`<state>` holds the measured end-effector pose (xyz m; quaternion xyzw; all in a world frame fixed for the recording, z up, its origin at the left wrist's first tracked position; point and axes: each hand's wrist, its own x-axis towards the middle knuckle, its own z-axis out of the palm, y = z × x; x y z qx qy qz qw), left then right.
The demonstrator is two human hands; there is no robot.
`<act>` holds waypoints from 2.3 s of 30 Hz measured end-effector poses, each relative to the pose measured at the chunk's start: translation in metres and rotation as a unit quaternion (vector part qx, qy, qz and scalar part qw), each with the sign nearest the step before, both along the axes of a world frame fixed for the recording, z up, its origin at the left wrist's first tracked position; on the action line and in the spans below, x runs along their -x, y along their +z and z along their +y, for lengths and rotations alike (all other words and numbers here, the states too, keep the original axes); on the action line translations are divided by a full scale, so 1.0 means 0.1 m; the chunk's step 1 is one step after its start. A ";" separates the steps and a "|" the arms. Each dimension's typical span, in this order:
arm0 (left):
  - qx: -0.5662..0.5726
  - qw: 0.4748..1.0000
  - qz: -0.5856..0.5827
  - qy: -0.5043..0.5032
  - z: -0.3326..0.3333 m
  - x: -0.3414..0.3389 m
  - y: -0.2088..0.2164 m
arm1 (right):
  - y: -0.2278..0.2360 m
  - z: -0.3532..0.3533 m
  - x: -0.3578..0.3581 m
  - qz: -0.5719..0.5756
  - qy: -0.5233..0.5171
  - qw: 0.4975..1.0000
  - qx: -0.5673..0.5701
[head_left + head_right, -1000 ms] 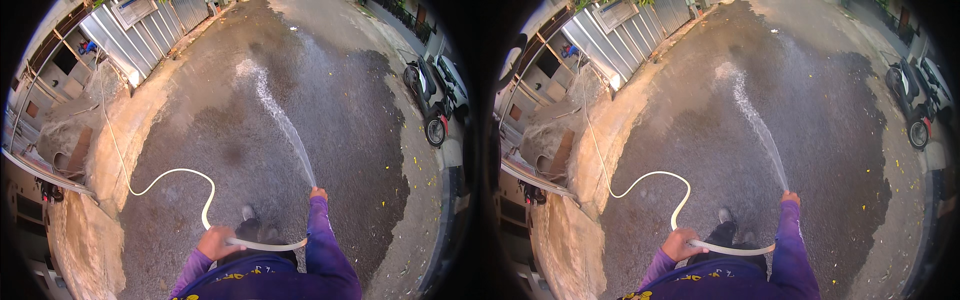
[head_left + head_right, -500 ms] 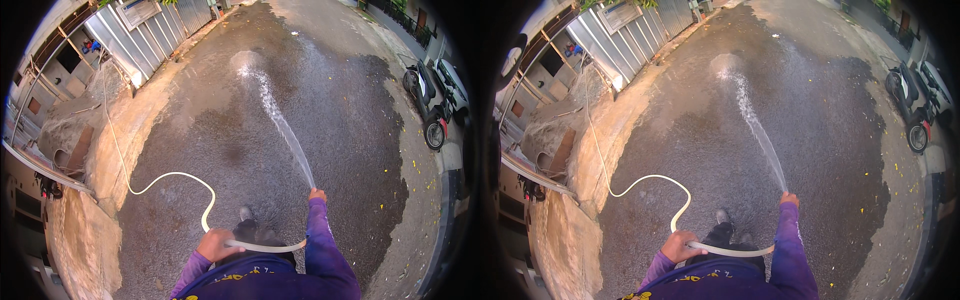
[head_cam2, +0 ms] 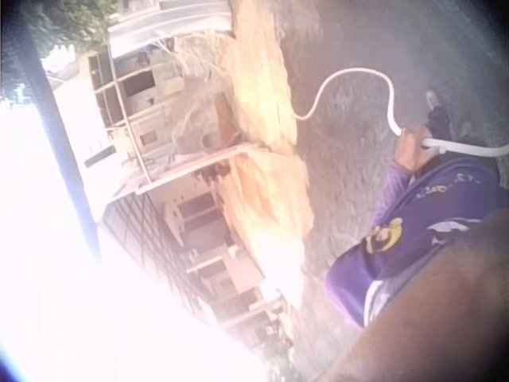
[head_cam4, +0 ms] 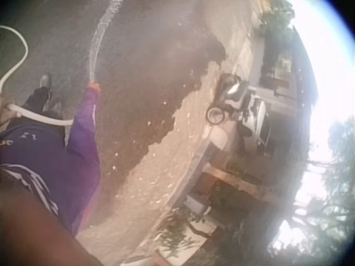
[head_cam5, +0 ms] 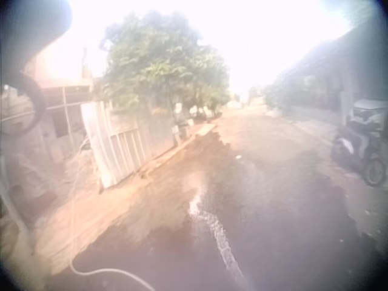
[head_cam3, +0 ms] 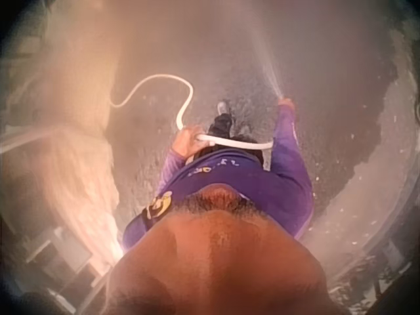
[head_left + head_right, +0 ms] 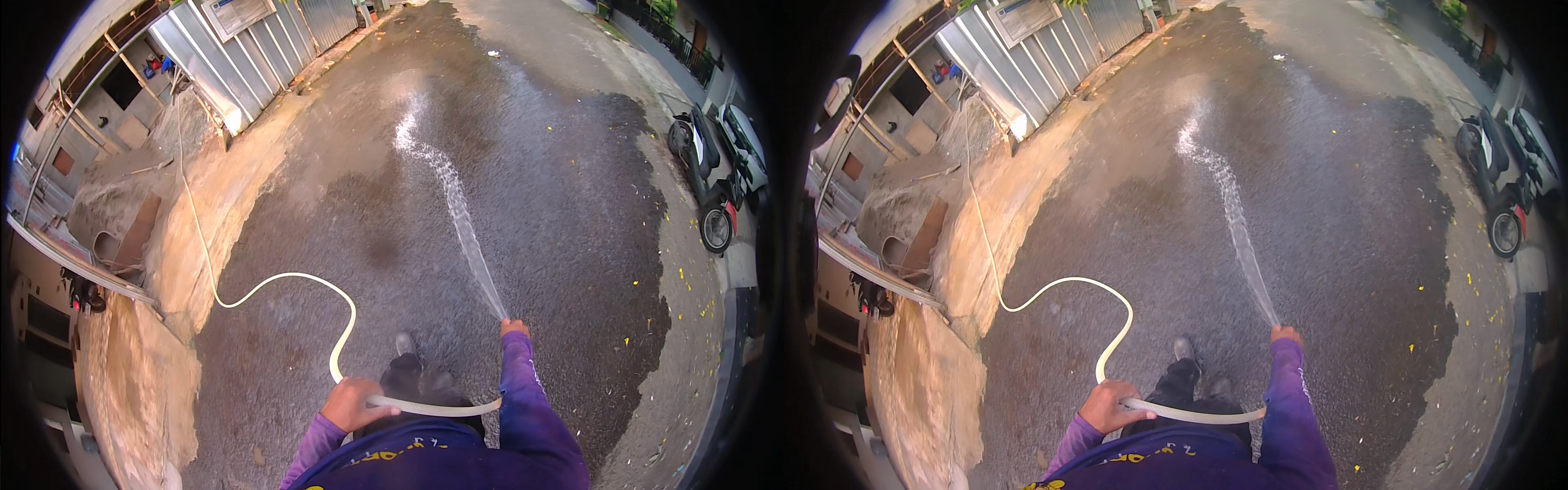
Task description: The person uses a garden hose to spray water on a paved outdoor area, moving the hose back and forth to cover different sections of the ground. The person walks along the pavement while directing the water stream to rinse the surface.
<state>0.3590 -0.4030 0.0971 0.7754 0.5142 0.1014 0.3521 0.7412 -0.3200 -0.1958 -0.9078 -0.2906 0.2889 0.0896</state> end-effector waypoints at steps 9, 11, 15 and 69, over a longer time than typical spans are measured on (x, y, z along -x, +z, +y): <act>0.001 0.999 -0.027 0.019 -0.12 0.11 0.00 | -0.29 -0.30 0.38 0.055 0.025 0.996 0.072; 0.001 0.999 -0.016 0.032 -0.16 0.17 0.01 | -0.35 -0.34 0.50 0.063 0.006 0.996 0.069; 0.013 0.999 0.011 0.048 -0.21 0.30 0.09 | -0.70 -0.36 0.73 0.055 0.027 0.996 0.067; -0.022 0.997 -0.046 0.064 0.23 3.46 -0.03 | -0.41 0.62 3.71 0.000 -0.088 0.996 -0.002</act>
